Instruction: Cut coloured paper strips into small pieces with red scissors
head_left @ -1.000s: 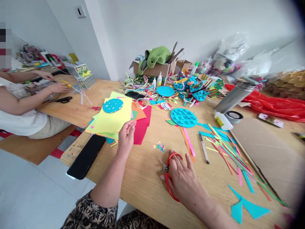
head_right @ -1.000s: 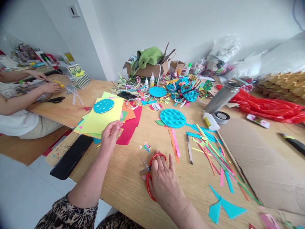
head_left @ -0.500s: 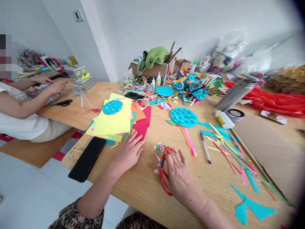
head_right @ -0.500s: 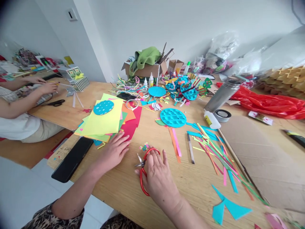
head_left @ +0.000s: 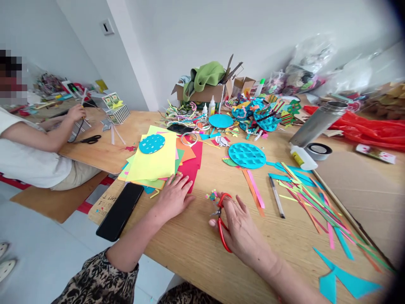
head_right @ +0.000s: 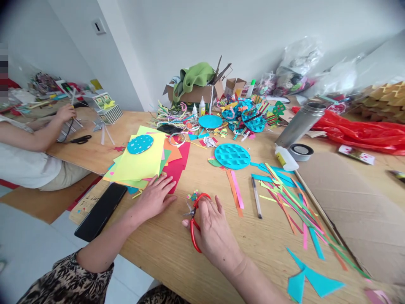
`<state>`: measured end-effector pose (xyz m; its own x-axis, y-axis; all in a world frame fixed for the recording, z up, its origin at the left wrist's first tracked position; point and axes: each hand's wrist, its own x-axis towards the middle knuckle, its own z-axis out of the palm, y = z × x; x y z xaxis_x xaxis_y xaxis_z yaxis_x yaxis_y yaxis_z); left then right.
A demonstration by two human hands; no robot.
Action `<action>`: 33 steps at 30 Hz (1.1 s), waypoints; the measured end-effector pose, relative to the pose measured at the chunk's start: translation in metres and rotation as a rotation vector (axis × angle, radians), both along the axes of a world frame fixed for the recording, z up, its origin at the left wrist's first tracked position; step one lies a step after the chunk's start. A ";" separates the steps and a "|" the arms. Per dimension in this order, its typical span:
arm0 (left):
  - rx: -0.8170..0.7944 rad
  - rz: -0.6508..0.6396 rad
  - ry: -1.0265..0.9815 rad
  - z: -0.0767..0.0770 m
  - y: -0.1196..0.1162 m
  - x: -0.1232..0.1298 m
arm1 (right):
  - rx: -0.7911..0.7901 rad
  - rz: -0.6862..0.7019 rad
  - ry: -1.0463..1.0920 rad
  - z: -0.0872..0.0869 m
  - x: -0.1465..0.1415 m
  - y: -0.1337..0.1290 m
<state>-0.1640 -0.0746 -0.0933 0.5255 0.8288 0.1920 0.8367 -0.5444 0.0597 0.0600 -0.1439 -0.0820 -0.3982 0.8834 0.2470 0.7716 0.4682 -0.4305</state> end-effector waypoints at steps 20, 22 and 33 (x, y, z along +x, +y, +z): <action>0.056 0.084 0.080 -0.009 0.005 -0.025 | 0.010 0.061 0.020 0.008 -0.041 0.054; 0.088 0.072 0.095 -0.008 0.003 -0.027 | 0.010 0.055 0.021 0.010 -0.040 0.053; 0.130 0.084 0.164 0.002 0.005 -0.019 | -0.080 0.038 0.040 0.017 -0.035 0.051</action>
<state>-0.1833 -0.0697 -0.0911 0.4883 0.8451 0.2178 0.8724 -0.4663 -0.1466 0.0253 -0.0926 -0.0653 -0.4229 0.8854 0.1931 0.7353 0.4598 -0.4980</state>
